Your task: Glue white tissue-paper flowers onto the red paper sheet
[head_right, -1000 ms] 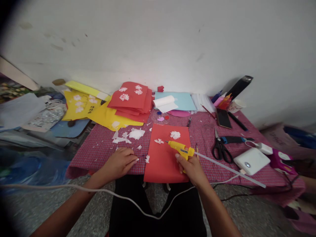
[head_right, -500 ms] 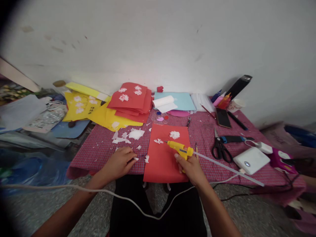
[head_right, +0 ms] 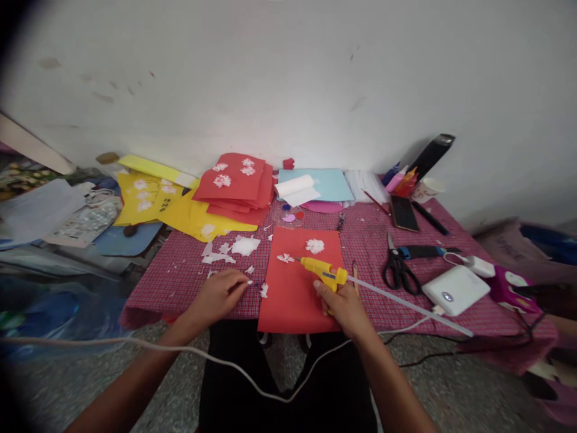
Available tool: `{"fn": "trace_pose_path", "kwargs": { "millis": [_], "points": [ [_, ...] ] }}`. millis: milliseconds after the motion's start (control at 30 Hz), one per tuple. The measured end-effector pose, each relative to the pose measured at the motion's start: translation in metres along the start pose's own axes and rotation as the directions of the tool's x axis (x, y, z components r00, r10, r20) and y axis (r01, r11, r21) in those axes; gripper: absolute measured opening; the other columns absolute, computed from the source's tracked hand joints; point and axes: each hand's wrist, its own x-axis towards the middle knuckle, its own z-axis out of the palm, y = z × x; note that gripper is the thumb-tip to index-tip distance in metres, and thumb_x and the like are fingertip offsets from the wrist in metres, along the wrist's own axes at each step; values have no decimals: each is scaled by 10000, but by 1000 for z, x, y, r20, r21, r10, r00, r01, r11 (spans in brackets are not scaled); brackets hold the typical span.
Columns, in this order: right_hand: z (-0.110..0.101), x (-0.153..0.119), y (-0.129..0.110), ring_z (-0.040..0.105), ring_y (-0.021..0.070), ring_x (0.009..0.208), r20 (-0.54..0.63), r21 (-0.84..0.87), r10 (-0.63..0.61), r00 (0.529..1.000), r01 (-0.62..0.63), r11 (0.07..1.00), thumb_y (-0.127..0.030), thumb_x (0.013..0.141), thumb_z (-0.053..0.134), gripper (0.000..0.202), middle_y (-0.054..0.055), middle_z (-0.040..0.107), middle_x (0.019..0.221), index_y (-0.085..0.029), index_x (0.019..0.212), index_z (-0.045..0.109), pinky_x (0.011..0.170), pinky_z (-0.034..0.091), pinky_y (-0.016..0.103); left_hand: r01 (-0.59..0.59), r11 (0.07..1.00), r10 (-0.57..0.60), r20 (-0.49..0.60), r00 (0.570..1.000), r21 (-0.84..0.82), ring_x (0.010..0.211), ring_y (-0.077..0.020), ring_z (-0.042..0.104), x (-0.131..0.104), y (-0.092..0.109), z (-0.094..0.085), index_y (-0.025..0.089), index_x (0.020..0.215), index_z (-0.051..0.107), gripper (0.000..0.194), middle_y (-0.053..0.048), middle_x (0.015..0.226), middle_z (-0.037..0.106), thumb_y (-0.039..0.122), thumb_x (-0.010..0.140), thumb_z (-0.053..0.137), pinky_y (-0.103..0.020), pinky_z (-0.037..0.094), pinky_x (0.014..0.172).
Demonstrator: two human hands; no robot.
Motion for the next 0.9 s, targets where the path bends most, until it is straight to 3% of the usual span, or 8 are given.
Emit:
{"fn": "trace_pose_path", "kwargs": {
  "millis": [200, 333, 567, 900],
  "points": [
    [1, 0, -2, 440, 125, 410, 23, 53, 14, 1000, -15, 998, -581, 845, 645, 457, -17, 502, 442, -207, 607, 536, 423, 328, 254, 41, 999, -40, 41, 998, -34, 877, -174, 640, 47, 15, 8, 200, 881, 675, 155, -21, 902, 713, 198, 931, 529, -295, 469, 802],
    [1, -1, -2, 455, 131, 416, 3, 29, -6, 1000, 6, 1000, -576, 836, 648, 433, -16, 514, 447, -210, 623, 559, 426, 333, 255, 26, 999, -30, 90, 996, 40, 865, -189, 639, 69, 23, 23, 192, 827, 663, 157, -37, 867, 703, 181, 906, 527, -299, 463, 802],
    [0, -2, -2, 479, 138, 429, -2, -30, -22, 1000, 22, 999, -561, 853, 614, 416, -10, 531, 452, -208, 635, 592, 454, 379, 263, 103, 989, -111, 65, 992, 107, 805, -197, 658, 84, 36, 40, 210, 982, 589, 108, -33, 881, 704, 186, 890, 538, -291, 452, 715],
    [-1, -2, -1, 503, 154, 435, -15, -34, -44, 999, 43, 998, -559, 833, 638, 394, -1, 551, 465, -207, 660, 608, 455, 399, 277, 109, 980, -128, 106, 986, 164, 855, -228, 675, 95, 40, 45, 212, 1083, 521, 184, -56, 928, 696, 182, 904, 492, -324, 469, 746]
  ]
}}
